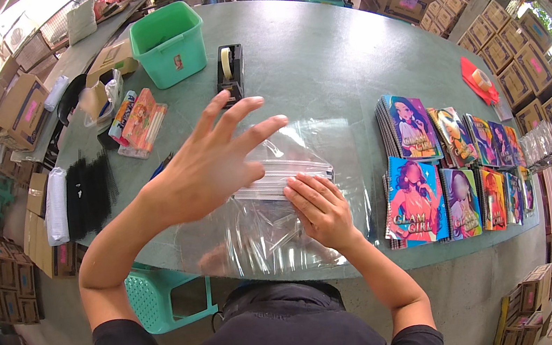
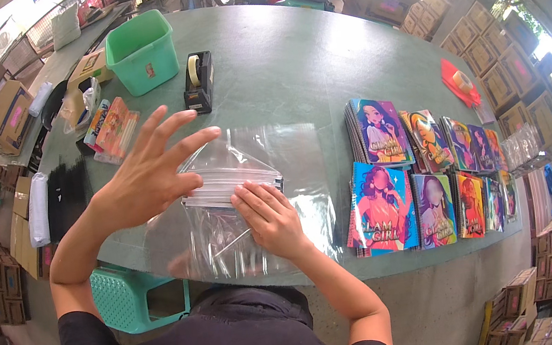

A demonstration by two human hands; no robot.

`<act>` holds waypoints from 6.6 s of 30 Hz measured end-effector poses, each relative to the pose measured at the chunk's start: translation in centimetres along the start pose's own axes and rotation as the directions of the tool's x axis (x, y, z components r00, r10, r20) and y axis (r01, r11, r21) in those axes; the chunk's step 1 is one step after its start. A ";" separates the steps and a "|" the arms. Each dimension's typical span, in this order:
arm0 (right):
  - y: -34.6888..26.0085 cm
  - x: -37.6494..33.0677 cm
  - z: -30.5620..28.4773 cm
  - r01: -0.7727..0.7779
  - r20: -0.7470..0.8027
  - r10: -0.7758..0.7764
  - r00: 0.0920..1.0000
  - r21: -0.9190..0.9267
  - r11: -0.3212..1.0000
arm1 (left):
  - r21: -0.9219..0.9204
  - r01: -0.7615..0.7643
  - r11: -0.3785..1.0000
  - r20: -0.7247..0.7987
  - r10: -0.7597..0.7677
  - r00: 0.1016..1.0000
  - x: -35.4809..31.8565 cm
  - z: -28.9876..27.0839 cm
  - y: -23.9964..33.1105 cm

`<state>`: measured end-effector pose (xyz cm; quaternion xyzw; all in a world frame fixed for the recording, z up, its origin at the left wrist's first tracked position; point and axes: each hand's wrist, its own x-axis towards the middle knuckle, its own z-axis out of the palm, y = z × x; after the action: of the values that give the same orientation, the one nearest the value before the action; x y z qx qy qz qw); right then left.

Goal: The person gathers several notebooks from the table, aligns them into a stack, inserts the stack into a large plastic sleeve, and seals the sleeve using tape from a dispenser.

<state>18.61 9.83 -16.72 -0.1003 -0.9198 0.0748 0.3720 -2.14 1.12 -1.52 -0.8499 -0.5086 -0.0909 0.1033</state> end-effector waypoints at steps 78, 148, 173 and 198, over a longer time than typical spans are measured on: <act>2.0 6.4 -1.4 -0.086 0.484 0.132 0.865 -0.116 0.990 | -0.867 0.484 0.124 -0.050 -0.986 0.162 4.5 25.9 -22.5; 1.7 -4.4 0.4 -0.311 -0.203 0.361 0.910 0.242 0.919 | -0.064 0.148 0.987 0.195 -0.133 0.972 1.5 3.2 2.8; 1.7 0.7 -2.2 0.038 0.237 -0.064 0.969 0.113 0.993 | -0.048 -0.074 0.996 0.068 0.077 0.995 4.1 6.4 0.0; 3.0 0.2 -3.0 0.194 0.284 -0.184 0.941 -0.009 0.981 | 0.193 -0.156 0.969 0.246 0.106 0.963 3.6 2.0 1.2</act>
<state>20.97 12.98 -15.06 -0.0069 -0.9699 0.0353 0.2408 0.67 4.11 -2.58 -0.8709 -0.4663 0.0712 0.1377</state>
